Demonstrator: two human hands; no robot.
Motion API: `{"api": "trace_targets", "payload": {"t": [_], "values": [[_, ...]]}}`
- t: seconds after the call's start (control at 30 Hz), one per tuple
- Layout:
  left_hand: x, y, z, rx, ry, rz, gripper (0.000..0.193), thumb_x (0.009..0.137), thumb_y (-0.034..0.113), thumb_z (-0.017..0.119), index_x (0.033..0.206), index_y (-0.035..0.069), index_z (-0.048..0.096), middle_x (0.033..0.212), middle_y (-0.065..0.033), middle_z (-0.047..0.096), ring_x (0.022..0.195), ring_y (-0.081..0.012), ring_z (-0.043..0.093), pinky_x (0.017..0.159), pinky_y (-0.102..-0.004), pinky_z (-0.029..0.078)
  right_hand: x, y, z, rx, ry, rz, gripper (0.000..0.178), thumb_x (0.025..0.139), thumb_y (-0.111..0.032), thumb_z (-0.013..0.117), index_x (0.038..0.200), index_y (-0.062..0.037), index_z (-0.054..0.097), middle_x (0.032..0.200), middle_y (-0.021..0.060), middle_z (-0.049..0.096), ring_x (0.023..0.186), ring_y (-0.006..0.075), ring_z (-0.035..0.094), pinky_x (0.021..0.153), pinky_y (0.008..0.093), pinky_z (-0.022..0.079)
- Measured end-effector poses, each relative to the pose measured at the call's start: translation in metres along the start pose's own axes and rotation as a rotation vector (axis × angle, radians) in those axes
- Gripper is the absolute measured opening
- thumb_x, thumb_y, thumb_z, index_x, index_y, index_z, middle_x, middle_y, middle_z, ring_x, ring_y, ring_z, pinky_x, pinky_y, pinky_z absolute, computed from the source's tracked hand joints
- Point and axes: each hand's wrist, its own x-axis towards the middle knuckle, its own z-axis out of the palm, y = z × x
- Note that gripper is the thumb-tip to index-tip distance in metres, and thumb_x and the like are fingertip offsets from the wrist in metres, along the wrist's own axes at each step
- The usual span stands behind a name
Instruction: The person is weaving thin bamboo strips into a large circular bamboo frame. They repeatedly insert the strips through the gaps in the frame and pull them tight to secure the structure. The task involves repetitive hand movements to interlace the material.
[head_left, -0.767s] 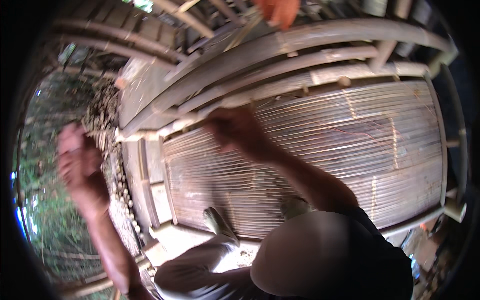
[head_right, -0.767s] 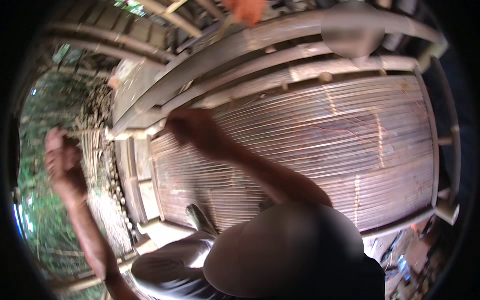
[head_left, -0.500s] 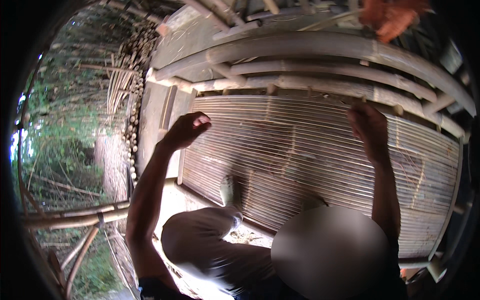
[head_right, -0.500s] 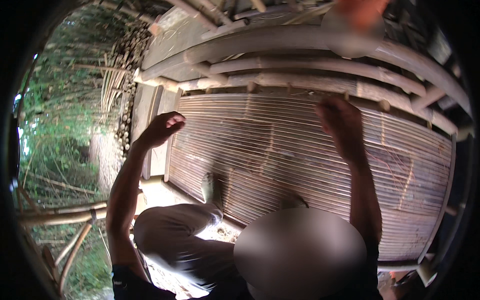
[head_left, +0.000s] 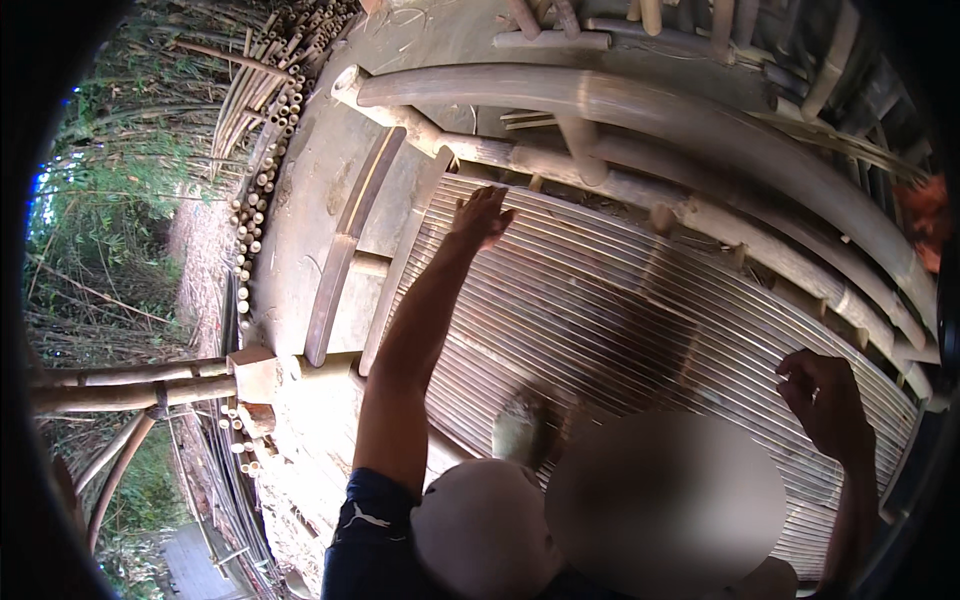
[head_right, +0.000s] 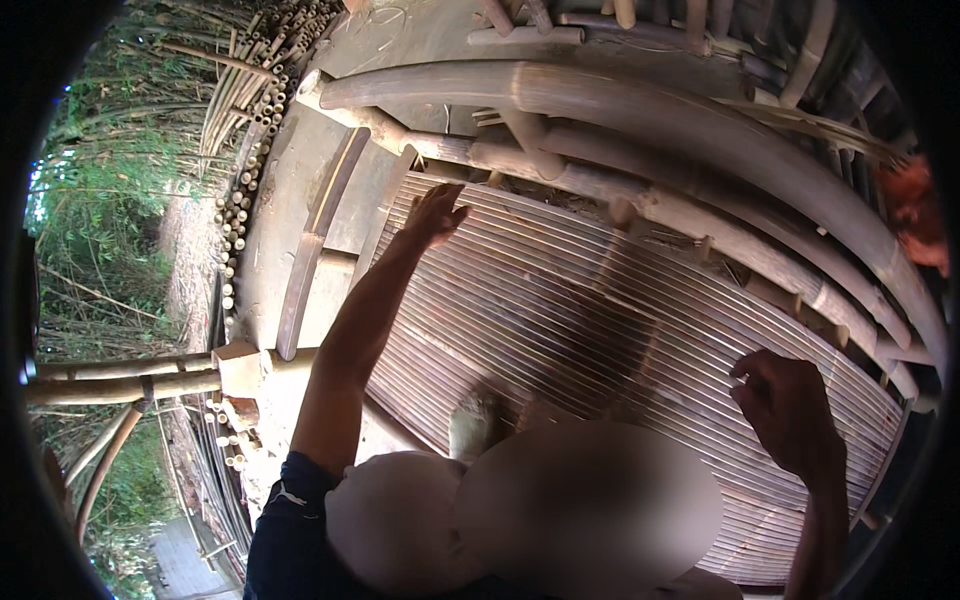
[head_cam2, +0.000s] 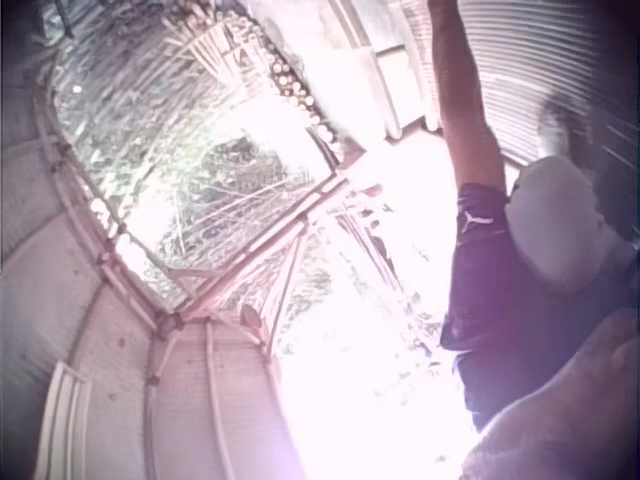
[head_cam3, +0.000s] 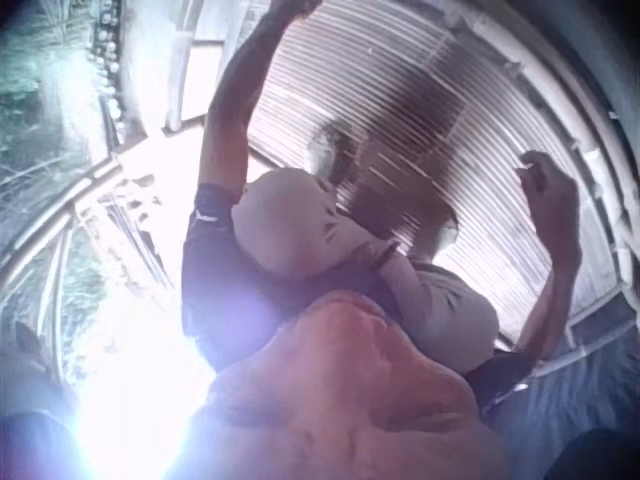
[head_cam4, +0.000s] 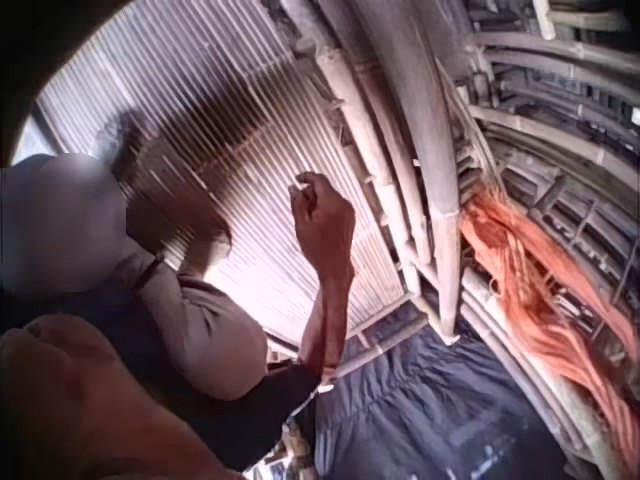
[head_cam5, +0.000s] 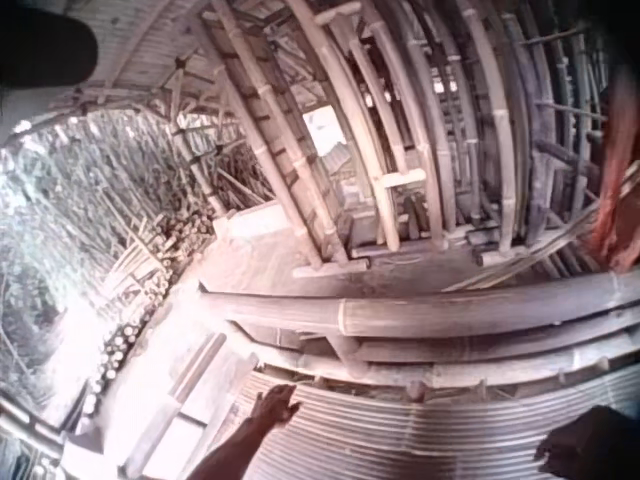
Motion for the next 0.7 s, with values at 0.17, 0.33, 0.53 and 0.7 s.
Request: {"api": "trace_targets", "payload": {"t": [0.17, 0.33, 0.53, 0.7], "values": [[0.051, -0.056, 0.028, -0.105, 0.064, 0.060, 0.057, 0.097, 0.057, 0.043, 0.137, 0.017, 0.050, 0.138, -0.0121, 0.050, 0.134, -0.0309, 0.042, 0.112, -0.0598, 0.025, 0.067, -0.076, 0.016, -0.182, -0.162, -0.024, 0.017, 0.080, -0.010, 0.070, 0.095, -0.0036, 0.067, 0.068, 0.0105, 0.065, 0.060, 0.0228, 0.065, 0.060, 0.0340, 0.050], [0.054, -0.067, 0.047, -0.265, 0.127, 0.042, 0.052, 0.091, 0.061, 0.051, 0.101, 0.014, 0.070, 0.119, -0.0095, 0.063, 0.118, -0.0317, 0.054, 0.112, -0.0541, 0.027, 0.146, -0.106, 0.051, -0.302, -0.372, -0.076, 0.019, 0.081, -0.017, 0.069, 0.096, -0.0046, 0.066, 0.076, 0.0117, 0.068, 0.071, 0.0279, 0.068, 0.069, 0.0398, 0.052], [0.076, -0.077, 0.041, -0.224, -0.105, 0.048, 0.064, 0.080, 0.074, 0.056, 0.105, 0.017, 0.071, 0.122, -0.0056, 0.066, 0.123, -0.0276, 0.054, 0.111, -0.0657, 0.018, 0.247, -0.062, 0.145, -0.237, 0.009, -0.183, 0.014, 0.086, -0.018, 0.064, 0.092, -0.0056, 0.061, 0.080, 0.0149, 0.064, 0.076, 0.0325, 0.065, 0.068, 0.0435, 0.049], [0.093, -0.093, 0.044, -0.317, -0.184, 0.035, 0.080, 0.073, 0.082, 0.056, 0.113, 0.015, 0.069, 0.123, -0.0061, 0.066, 0.123, -0.0295, 0.056, 0.110, -0.0660, 0.019, 0.302, -0.088, 0.257, -0.123, 0.365, -0.068, 0.021, 0.087, -0.022, 0.067, 0.096, -0.0041, 0.060, 0.093, 0.0135, 0.062, 0.087, 0.0316, 0.063, 0.079, 0.0437, 0.050]]}}
